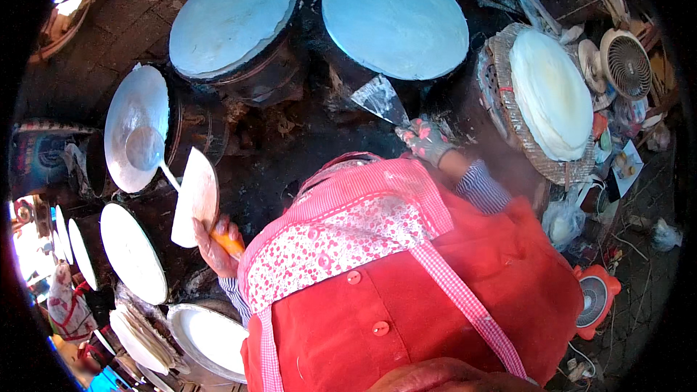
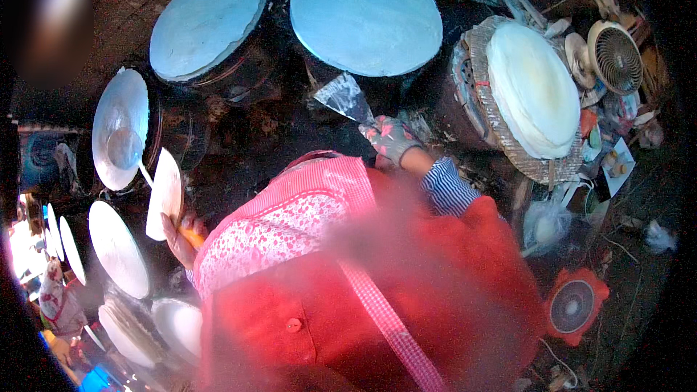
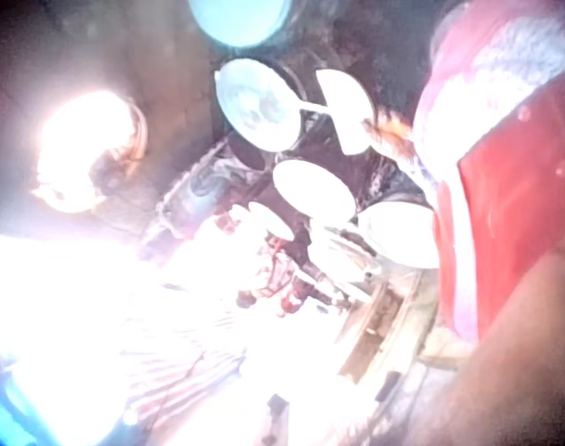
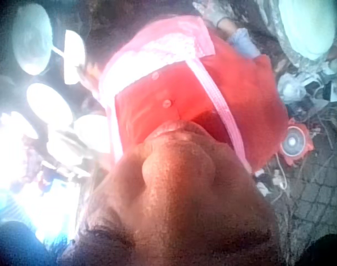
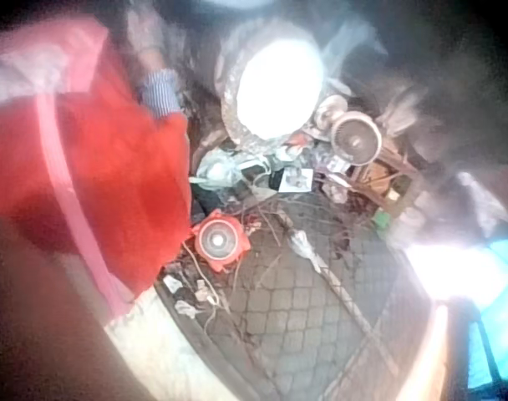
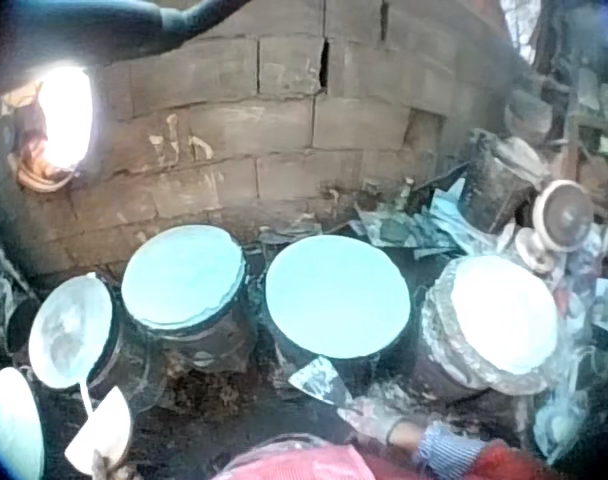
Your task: The person spreads batter onto multiple circular cooking plates using a ladle and a small trowel-like tool, flipping the cooked sheets and stacking them on a nearby tray.
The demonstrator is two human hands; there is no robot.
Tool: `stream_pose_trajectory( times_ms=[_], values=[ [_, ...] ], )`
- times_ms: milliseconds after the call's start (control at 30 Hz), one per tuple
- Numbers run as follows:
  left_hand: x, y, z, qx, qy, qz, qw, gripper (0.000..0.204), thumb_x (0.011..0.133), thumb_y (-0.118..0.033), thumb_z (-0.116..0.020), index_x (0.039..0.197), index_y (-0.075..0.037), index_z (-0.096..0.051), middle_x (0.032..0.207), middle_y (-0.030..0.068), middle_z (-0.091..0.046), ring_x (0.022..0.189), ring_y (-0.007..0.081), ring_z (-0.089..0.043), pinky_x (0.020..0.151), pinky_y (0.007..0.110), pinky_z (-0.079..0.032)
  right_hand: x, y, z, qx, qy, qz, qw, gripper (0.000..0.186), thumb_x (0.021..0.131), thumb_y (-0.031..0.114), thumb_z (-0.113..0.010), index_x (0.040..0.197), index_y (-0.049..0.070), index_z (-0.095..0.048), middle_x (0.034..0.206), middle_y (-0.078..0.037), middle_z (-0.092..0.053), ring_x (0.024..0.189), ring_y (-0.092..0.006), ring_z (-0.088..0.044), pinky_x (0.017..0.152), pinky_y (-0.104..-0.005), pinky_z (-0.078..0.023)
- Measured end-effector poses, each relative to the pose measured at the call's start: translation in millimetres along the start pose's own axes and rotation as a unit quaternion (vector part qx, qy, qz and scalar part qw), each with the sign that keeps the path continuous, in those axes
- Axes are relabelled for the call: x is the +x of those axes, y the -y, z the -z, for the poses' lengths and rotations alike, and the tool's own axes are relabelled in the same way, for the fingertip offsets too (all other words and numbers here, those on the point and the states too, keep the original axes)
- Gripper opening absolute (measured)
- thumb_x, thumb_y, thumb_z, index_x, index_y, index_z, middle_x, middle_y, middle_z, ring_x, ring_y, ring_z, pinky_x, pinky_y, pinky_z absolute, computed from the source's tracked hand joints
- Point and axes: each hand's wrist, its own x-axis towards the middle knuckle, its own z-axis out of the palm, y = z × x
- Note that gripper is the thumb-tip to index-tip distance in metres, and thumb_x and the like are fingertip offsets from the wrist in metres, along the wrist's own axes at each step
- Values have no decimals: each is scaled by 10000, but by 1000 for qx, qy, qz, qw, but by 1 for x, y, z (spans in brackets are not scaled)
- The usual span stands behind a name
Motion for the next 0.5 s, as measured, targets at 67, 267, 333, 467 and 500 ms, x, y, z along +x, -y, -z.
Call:
stream_pose_trajectory(
  times_ms=[67,267,333,467,500],
  values=[
    [6,0,24,-19,-7,-5,1000,475,862,-355,-554,1158,-14,-406,773,64,-473,583,87,-443,422,184,-401,28,-26,-26,-50,-28,4,998,259,797,293,-626,917,78,-546,730,-32,-556,641,-104,-509,539,-283,-426],
    [24,-6,61,6,-67,20,998,411,843,-476,-525,1004,-100,-495,645,2,-456,475,91,-401,395,190,-339,23,131,14,99,97,-95,986,262,826,349,-568,773,92,-559,547,-2,-514,415,-140,-504,374,-280,-379],
    [25,-14,56,30,-62,10,998,404,845,-476,-522,993,-101,-500,641,3,-454,477,93,-405,395,195,-341,56,140,6,190,132,-136,963,256,833,346,-555,753,103,-550,542,-8,-505,409,-152,-496,370,-282,-374],
    [17,-17,55,-33,-133,-12,990,428,889,-401,-485,1116,-42,-438,607,36,-450,440,112,-433,395,185,-413,142,157,-23,61,129,-44,989,292,857,391,-493,806,107,-535,604,-44,-523,474,-194,-496,413,-334,-394],
    [15,-20,64,-67,-112,0,991,415,892,-397,-478,1110,-45,-445,607,36,-447,447,118,-437,402,191,-416,165,172,-35,110,156,-95,977,338,873,416,-455,868,91,-551,675,-81,-561,576,-235,-554,476,-380,-434]
  ],
)
